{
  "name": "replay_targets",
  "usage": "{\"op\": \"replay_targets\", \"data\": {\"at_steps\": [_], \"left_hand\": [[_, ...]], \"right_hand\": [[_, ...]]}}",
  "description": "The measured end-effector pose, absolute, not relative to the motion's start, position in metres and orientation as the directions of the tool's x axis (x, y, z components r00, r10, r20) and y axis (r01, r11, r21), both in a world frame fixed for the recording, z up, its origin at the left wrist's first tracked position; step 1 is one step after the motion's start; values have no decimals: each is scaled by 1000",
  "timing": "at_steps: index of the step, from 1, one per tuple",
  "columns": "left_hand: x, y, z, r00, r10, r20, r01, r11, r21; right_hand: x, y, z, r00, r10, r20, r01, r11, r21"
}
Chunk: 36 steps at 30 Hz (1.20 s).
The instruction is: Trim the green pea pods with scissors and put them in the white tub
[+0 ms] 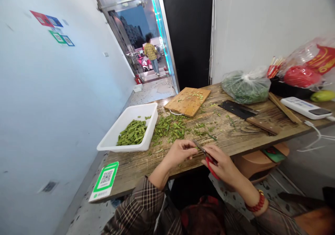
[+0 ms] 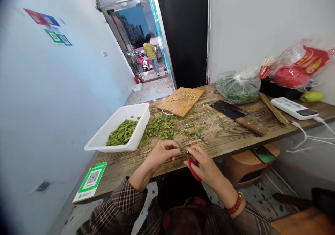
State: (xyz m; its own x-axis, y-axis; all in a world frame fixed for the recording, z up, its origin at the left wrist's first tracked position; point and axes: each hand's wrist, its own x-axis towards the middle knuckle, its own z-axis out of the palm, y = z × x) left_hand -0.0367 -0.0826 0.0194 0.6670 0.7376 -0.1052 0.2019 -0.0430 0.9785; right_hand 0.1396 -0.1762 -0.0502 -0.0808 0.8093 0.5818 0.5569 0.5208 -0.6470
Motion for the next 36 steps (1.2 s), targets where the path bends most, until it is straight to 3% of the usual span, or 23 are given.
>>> {"op": "replay_targets", "data": {"at_steps": [4,9,14,27,36], "left_hand": [[-39,-80,19,518,851,87,125,-176,976],[-43,-85,21,400,914,-69,-106,120,987],[-42,-94,21,432,894,-118,-257,247,934],[-42,-105,15,469,873,-133,-224,264,938],[-42,-105,19,468,874,-132,-183,242,953]], "right_hand": [[140,-175,-52,45,812,582,558,463,-689],[134,-178,-49,116,821,560,543,419,-727],[124,-175,-48,26,841,540,517,451,-728],[107,-160,-41,0,792,610,482,535,-694],[117,-159,-48,-98,766,636,546,575,-609]]}}
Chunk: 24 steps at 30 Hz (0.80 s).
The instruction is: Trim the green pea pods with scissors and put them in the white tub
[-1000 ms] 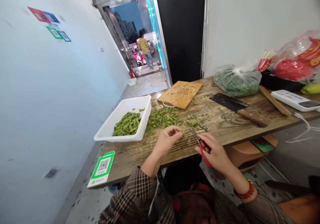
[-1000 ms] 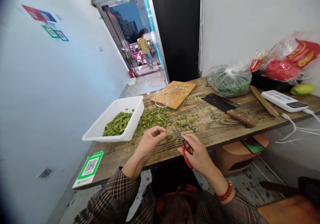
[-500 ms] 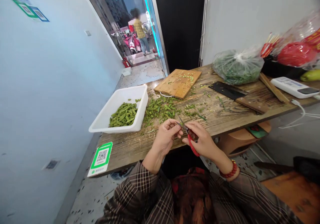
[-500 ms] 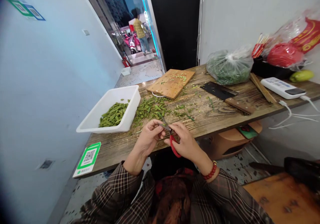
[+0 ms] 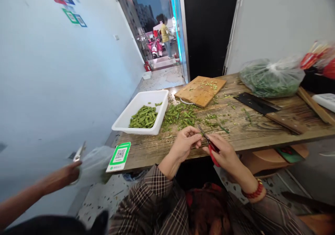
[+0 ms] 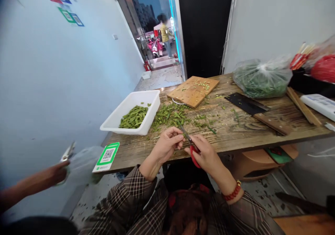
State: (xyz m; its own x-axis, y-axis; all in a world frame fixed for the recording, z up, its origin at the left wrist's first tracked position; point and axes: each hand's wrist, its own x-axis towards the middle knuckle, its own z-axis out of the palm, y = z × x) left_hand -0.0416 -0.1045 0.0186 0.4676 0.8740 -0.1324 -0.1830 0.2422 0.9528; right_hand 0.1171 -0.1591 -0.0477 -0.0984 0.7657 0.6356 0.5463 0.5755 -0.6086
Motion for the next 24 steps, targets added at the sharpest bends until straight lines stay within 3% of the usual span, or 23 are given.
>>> {"op": "replay_targets", "data": {"at_steps": [3,5,8,10,13,15,18,21,24], "left_hand": [[-50,-96,30,400,915,-57,-103,107,989],[-63,-86,42,302,950,75,-10,-75,997],[-93,-63,62,156,938,309,164,-333,929],[-118,-41,72,68,907,415,288,-416,862],[-157,-7,79,-11,823,567,627,-436,645],[-176,7,77,71,794,604,798,-408,443],[-182,0,59,226,768,599,867,-439,237],[-167,-26,33,422,758,498,870,-493,13],[-161,-36,16,392,778,491,916,-379,-131]], "right_hand": [[128,-153,-49,-49,765,642,594,540,-597],[138,-148,-52,40,772,635,624,476,-619],[156,-144,-56,173,773,611,640,383,-666],[168,-144,-58,234,768,596,633,345,-693],[181,-145,-59,310,767,562,601,300,-740],[186,-145,-59,361,761,538,577,271,-770],[189,-146,-58,400,748,529,567,251,-784],[190,-145,-61,410,730,548,589,247,-769],[191,-144,-66,385,720,577,624,257,-738]]}}
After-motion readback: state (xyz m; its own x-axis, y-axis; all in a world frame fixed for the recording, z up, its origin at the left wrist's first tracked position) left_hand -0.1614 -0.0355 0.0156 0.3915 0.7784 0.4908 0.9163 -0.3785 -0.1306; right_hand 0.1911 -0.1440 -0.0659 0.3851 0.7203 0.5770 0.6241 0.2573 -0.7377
